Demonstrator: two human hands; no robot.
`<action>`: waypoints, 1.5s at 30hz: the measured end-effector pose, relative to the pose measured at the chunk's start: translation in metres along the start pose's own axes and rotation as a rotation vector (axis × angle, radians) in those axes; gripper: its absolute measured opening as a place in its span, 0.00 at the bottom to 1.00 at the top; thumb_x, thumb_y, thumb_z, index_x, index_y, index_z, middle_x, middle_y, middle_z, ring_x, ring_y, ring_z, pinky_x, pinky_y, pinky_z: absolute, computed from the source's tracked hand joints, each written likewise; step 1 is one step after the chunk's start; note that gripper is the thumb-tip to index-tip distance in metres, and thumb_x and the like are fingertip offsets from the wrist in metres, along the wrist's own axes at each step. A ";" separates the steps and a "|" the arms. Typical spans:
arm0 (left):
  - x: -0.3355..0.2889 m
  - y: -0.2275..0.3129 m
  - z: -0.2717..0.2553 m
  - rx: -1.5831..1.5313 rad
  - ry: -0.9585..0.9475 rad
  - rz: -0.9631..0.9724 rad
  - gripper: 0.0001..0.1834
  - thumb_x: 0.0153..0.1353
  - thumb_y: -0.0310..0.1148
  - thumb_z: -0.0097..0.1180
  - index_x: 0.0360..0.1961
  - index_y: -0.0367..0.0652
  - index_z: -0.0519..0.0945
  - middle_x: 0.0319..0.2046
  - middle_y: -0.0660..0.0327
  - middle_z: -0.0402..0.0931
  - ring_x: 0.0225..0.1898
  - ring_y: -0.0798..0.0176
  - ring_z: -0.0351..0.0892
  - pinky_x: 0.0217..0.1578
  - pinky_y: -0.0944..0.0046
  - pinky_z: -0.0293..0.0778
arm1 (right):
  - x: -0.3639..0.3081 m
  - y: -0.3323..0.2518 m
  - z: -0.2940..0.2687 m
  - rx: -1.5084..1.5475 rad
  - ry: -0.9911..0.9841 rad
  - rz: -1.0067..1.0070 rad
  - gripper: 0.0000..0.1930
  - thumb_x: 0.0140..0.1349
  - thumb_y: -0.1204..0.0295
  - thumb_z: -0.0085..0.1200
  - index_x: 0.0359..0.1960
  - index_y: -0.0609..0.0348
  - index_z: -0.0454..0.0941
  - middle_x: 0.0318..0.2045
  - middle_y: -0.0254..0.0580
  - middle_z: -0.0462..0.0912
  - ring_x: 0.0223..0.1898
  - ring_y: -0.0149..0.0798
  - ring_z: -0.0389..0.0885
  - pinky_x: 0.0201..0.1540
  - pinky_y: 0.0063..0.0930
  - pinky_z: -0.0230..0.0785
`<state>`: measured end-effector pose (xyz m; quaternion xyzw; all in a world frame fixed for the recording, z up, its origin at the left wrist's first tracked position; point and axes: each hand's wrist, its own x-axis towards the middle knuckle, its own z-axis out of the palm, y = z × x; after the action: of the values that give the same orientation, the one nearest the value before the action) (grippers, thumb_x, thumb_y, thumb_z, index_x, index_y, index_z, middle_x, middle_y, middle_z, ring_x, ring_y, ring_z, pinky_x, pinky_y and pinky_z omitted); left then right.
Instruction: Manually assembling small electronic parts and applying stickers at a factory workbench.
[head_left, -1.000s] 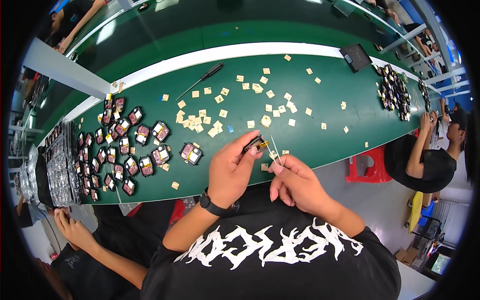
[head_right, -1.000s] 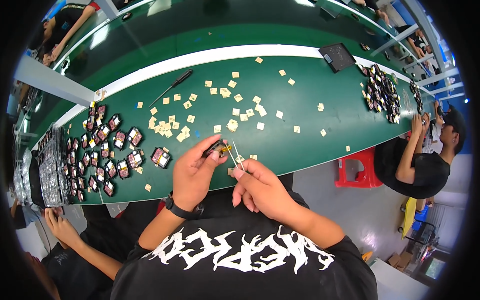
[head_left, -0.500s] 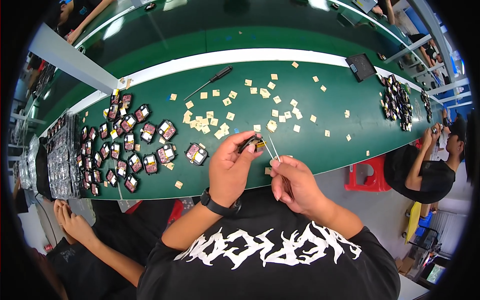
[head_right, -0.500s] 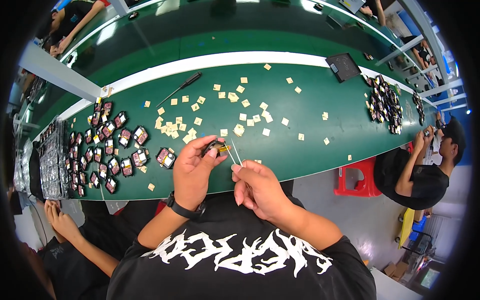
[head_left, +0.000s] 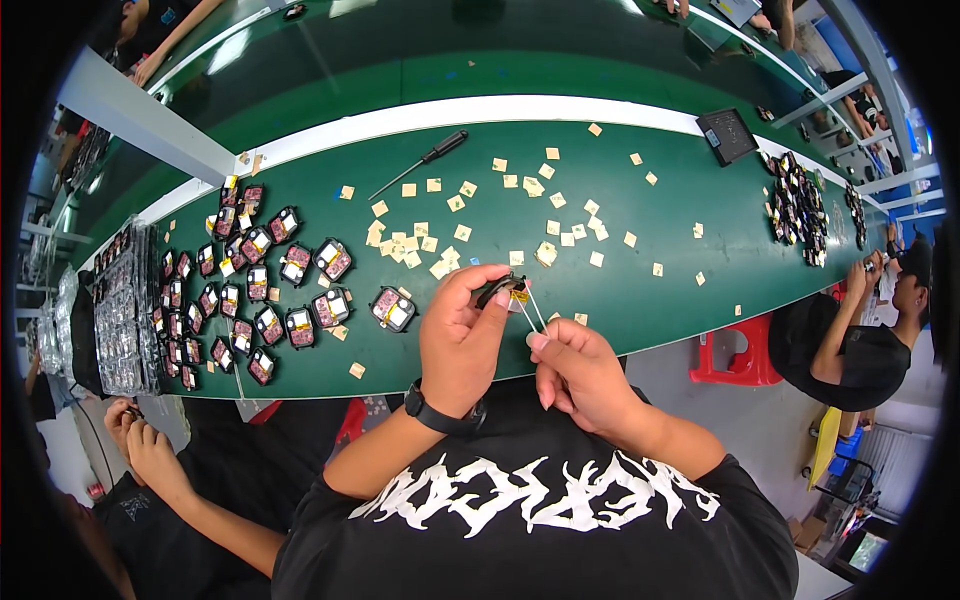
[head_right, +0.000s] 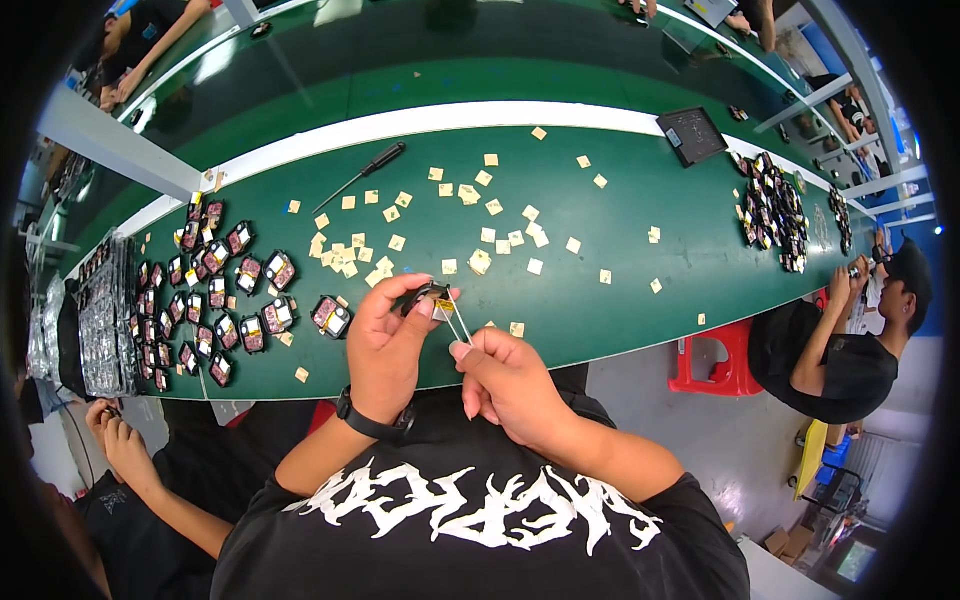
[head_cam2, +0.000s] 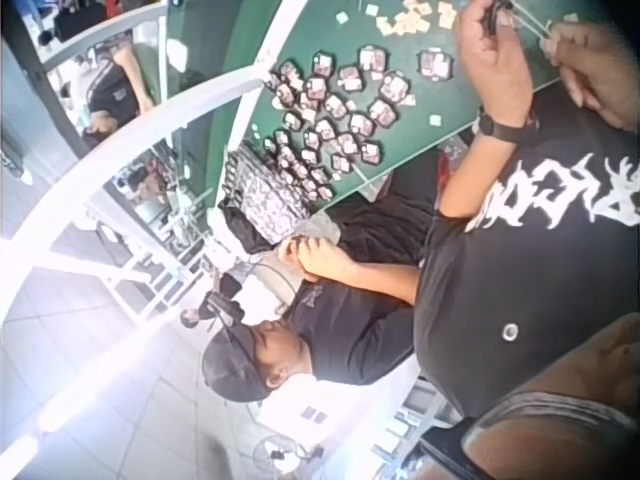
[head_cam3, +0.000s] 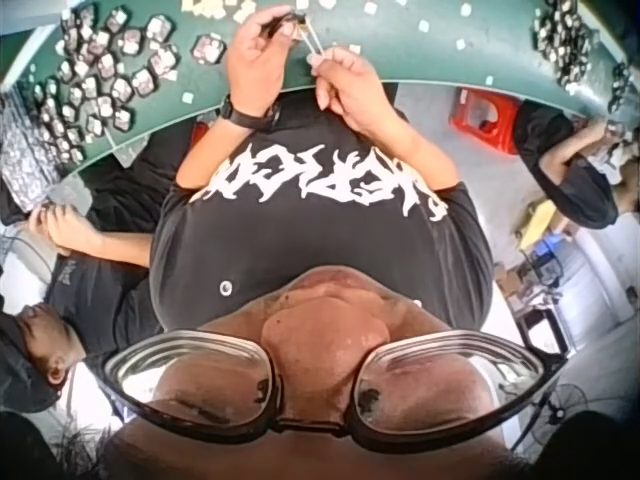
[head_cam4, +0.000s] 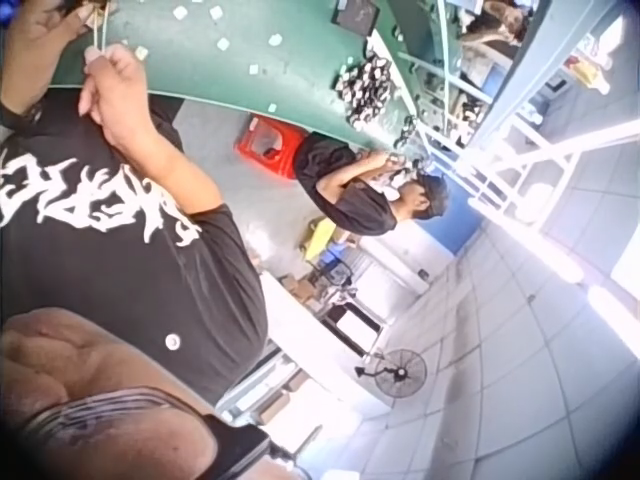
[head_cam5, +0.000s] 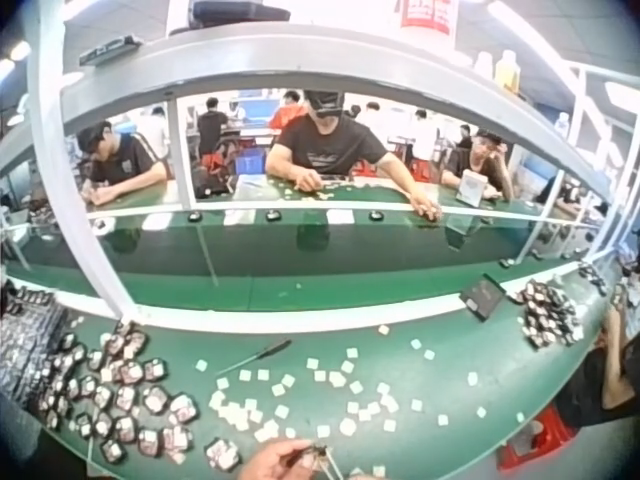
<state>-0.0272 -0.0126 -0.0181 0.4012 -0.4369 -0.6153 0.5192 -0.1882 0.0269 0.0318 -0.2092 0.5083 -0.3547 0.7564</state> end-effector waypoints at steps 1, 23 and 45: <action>0.000 0.001 0.001 0.000 0.000 0.000 0.14 0.73 0.22 0.50 0.58 0.34 0.71 0.49 0.54 0.79 0.54 0.55 0.83 0.53 0.61 0.79 | 0.000 0.000 0.001 -0.020 0.006 -0.008 0.12 0.73 0.64 0.54 0.31 0.56 0.71 0.15 0.36 0.76 0.11 0.23 0.65 0.14 0.18 0.51; -0.003 0.008 0.005 -0.081 0.013 -0.048 0.17 0.72 0.20 0.50 0.61 0.31 0.74 0.54 0.51 0.79 0.54 0.58 0.82 0.53 0.62 0.80 | -0.004 0.000 -0.003 -1.356 0.473 -0.940 0.05 0.61 0.73 0.63 0.32 0.59 0.80 0.18 0.42 0.79 0.17 0.46 0.78 0.20 0.37 0.67; -0.004 0.005 0.003 0.054 -0.053 -0.102 0.19 0.73 0.20 0.49 0.63 0.27 0.73 0.54 0.51 0.81 0.54 0.60 0.82 0.56 0.63 0.77 | -0.007 0.000 -0.002 -1.314 0.477 -0.882 0.06 0.62 0.72 0.62 0.29 0.59 0.81 0.16 0.44 0.79 0.16 0.48 0.77 0.19 0.39 0.66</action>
<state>-0.0276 -0.0089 -0.0121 0.4206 -0.4459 -0.6393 0.4644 -0.1916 0.0325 0.0357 -0.7082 0.6301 -0.2846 0.1431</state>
